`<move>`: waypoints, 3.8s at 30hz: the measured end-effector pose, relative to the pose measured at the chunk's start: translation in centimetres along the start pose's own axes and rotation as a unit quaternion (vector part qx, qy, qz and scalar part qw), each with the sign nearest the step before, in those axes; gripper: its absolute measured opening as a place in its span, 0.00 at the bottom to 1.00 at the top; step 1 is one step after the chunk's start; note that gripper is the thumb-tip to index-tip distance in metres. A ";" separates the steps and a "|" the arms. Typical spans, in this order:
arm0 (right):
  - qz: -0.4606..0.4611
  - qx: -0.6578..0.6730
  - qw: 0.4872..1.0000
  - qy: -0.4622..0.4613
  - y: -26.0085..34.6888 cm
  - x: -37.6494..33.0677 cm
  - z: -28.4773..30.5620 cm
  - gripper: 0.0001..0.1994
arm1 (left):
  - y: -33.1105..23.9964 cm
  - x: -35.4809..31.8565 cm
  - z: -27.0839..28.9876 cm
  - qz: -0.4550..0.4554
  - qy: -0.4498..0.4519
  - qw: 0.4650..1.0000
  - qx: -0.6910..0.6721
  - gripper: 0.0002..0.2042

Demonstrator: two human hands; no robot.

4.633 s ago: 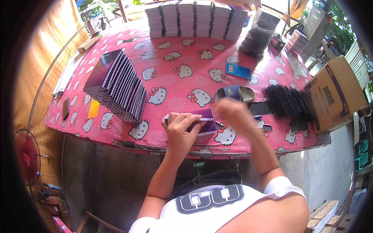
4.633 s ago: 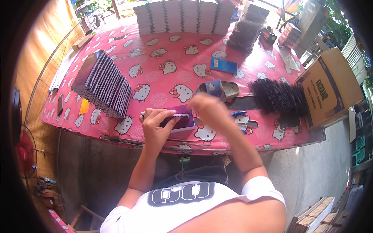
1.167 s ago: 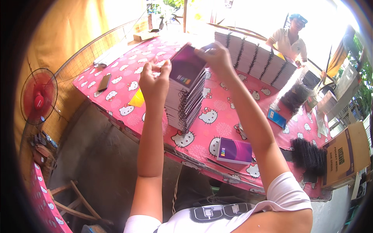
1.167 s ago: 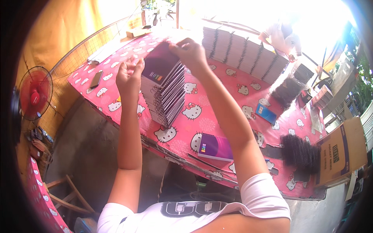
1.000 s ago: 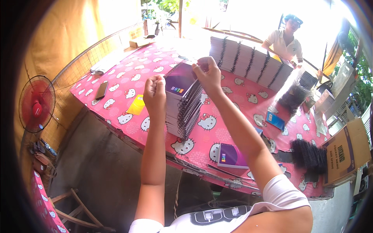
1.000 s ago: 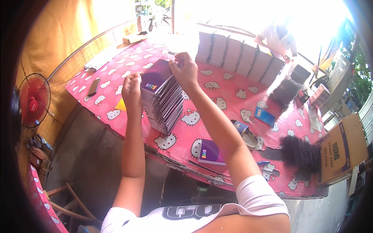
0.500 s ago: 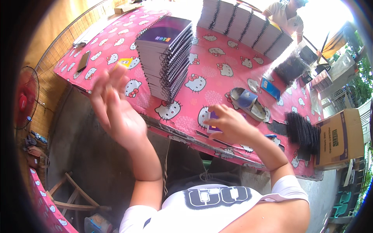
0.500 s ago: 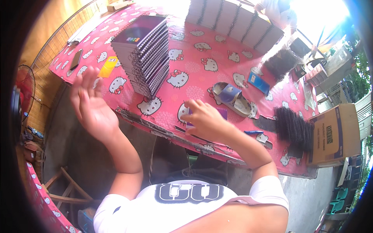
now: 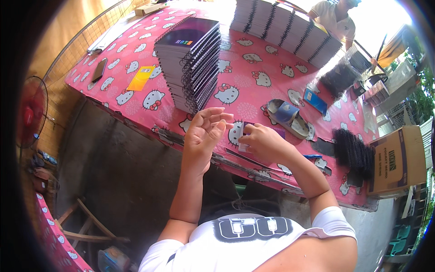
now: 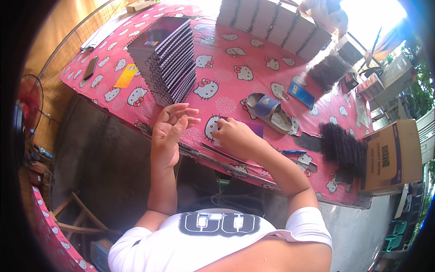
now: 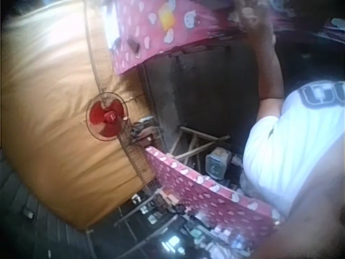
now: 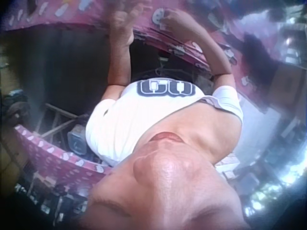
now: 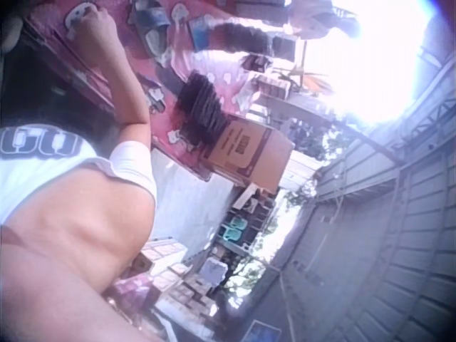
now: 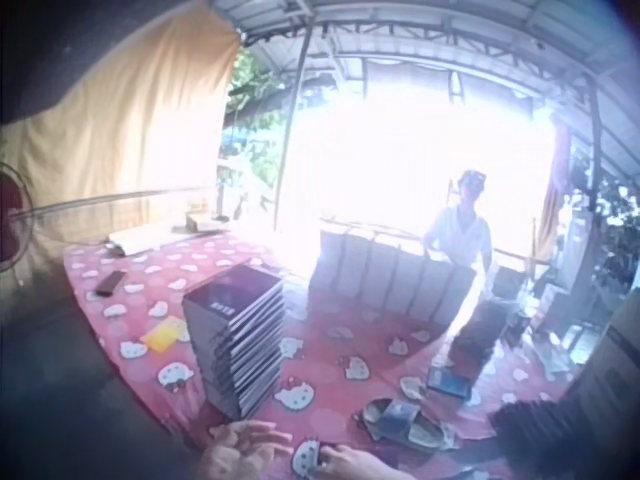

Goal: The person manually assembles notebooks by sliding spiral bindings through pre-punched holes in paper stacks and covers, then uses a blue hand tool to crimp the ends of the wire bindings.

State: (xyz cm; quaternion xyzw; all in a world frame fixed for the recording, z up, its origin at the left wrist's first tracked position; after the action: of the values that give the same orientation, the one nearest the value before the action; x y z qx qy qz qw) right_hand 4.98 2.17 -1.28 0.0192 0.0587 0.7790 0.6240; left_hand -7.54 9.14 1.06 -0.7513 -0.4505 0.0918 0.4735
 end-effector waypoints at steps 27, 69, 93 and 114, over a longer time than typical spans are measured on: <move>-0.240 0.446 0.792 -0.341 -7.5 -9.3 -3.3 0.21 | 9.0 0.8 -3.7 -0.101 0.102 0.931 0.335 0.27; -0.256 0.445 0.830 -0.219 -10.1 -13.0 0.9 0.07 | 7.8 1.2 -8.8 -0.201 0.081 0.845 0.490 0.09; -0.195 0.069 0.903 -0.377 -5.2 -10.9 4.7 0.08 | 7.3 0.7 -8.6 -0.218 0.076 0.833 0.502 0.12; -0.299 0.083 0.915 -0.257 -15.3 -11.7 5.7 0.11 | 6.4 0.1 -9.2 -0.227 0.095 0.827 0.506 0.11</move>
State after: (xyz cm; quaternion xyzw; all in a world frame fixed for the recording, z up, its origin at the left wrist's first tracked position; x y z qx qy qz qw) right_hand 22.98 -5.61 3.09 0.2516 -0.0363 0.5171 0.8173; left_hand 1.48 2.45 0.96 -0.2883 -0.4516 0.1248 0.8351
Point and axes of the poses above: each hand's wrist, its own x-axis towards the middle knuckle, its own z-axis out of the back of the hand, y = z × x, the point moved 7 cm from there along x, towards the middle knuckle, and after that the axes turned 6 degrees about -x, right-handed, at the moved point
